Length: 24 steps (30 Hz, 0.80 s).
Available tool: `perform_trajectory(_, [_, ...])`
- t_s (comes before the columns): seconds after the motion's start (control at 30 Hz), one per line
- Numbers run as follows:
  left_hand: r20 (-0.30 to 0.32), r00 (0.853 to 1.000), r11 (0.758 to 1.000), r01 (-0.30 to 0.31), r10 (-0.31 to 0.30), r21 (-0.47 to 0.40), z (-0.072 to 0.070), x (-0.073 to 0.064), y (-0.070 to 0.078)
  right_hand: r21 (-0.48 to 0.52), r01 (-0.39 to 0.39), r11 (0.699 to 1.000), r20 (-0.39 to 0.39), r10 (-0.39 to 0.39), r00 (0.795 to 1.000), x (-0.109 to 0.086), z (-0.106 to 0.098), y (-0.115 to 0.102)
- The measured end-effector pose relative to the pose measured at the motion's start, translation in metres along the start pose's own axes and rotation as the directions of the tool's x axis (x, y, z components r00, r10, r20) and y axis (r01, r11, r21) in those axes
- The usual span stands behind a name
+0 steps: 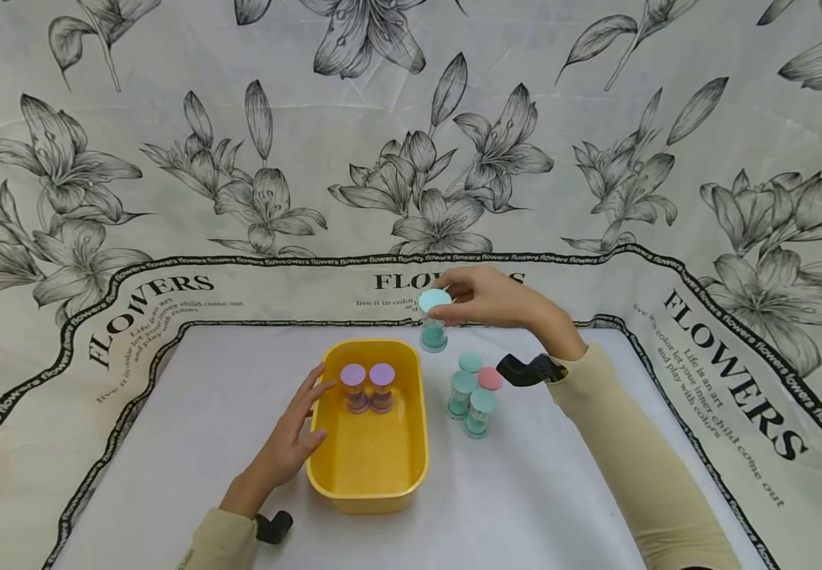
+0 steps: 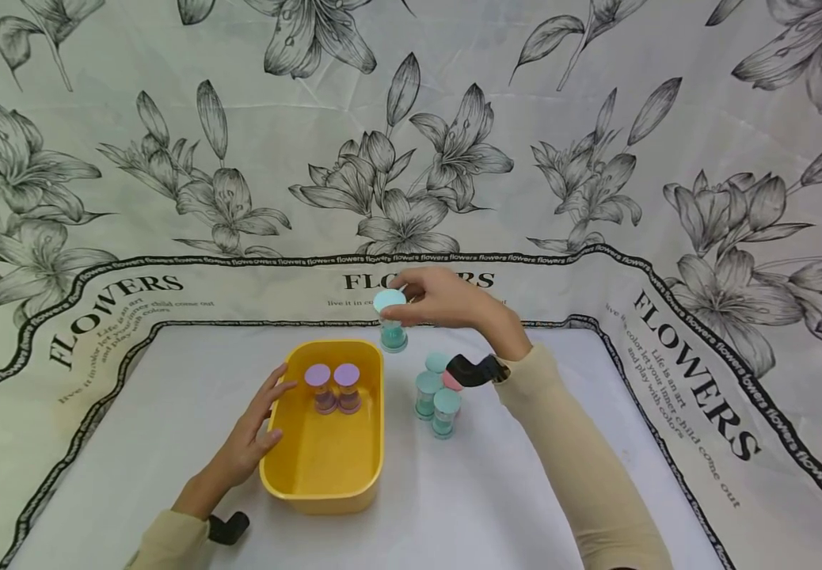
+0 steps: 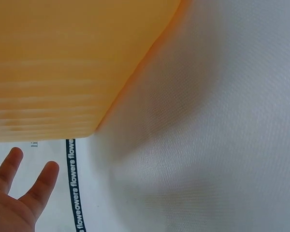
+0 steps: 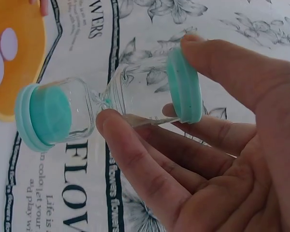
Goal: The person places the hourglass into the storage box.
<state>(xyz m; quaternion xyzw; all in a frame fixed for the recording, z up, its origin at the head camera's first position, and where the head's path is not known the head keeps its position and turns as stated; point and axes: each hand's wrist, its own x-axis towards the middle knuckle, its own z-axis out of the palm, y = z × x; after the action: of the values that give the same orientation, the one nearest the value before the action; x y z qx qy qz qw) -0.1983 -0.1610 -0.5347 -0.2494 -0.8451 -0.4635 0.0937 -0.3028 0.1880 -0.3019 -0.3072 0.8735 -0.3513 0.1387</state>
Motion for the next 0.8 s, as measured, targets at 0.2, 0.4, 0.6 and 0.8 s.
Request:
perform_trajectory(0.2, [-0.003,1.000,1.000,-0.004,0.004,-0.003,0.000,0.001,-0.002,0.015,0.014,1.000,0.090,-0.016,0.996,0.012,0.012,-0.010])
perform_trajectory(0.4, [-0.004,1.000,1.000,-0.005,0.005,-0.002,-0.001,0.001,-0.003,0.021,0.064,0.998,0.187,-0.067,0.980,0.024,0.028,-0.019])
perform_trajectory(0.6, [-0.008,1.000,1.000,-0.028,0.028,-0.010,0.000,0.001,-0.005,0.001,0.122,0.992,0.263,-0.118,0.958,0.034,0.047,-0.026])
perform_trajectory(0.8, [0.014,1.000,1.000,-0.020,0.021,-0.023,-0.001,0.000,-0.002,0.009,0.160,0.987,0.324,-0.154,0.933,0.044,0.068,-0.024])
